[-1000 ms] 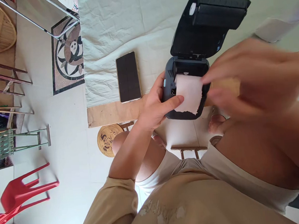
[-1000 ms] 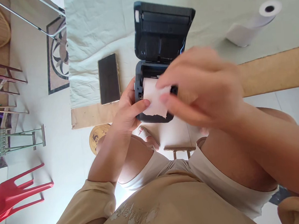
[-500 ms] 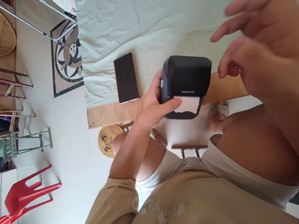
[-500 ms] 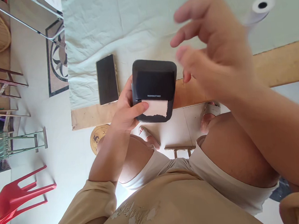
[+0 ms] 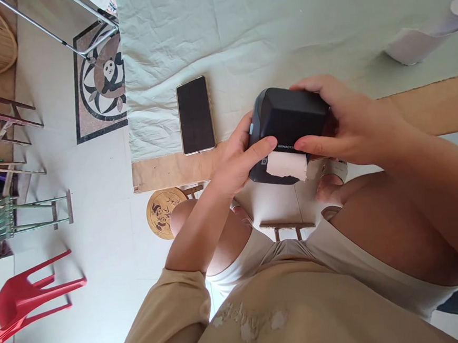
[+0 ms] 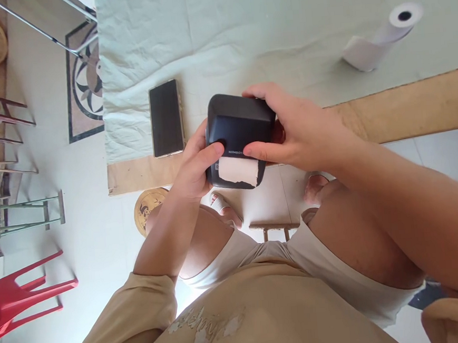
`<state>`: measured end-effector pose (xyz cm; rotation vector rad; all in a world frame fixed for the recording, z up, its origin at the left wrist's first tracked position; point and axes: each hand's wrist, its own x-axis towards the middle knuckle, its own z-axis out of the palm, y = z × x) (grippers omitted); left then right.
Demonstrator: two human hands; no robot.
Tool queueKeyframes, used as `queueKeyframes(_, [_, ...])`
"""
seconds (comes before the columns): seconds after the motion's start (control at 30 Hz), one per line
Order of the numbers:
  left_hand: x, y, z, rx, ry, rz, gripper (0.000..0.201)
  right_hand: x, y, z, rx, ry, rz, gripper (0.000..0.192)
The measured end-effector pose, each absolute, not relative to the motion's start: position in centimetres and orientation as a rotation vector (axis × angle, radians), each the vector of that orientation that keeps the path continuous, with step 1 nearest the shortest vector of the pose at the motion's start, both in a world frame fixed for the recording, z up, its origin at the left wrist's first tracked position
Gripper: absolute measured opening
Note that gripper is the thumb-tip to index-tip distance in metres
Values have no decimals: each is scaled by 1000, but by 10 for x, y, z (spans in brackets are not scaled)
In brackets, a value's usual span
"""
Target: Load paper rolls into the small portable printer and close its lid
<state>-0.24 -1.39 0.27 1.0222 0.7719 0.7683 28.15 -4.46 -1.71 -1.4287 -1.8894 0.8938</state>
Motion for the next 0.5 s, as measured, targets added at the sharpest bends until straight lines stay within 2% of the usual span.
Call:
queueKeyframes(0.1, [-1, -13, -2, 945, 747, 753, 62, 280, -46, -19, -1451, -1891, 844, 95])
queueKeyframes(0.23, [2, -8, -8, 808, 821, 788, 51, 277, -51, -19, -1400, -1805, 630, 71])
queueKeyframes(0.3, [4, -6, -8, 800, 809, 813, 46, 275, -53, -17, -1301, -1816, 616, 64])
queueKeyframes(0.5, [4, -6, 1, 805, 745, 925, 30, 271, -58, -11, -1219, -1892, 630, 81])
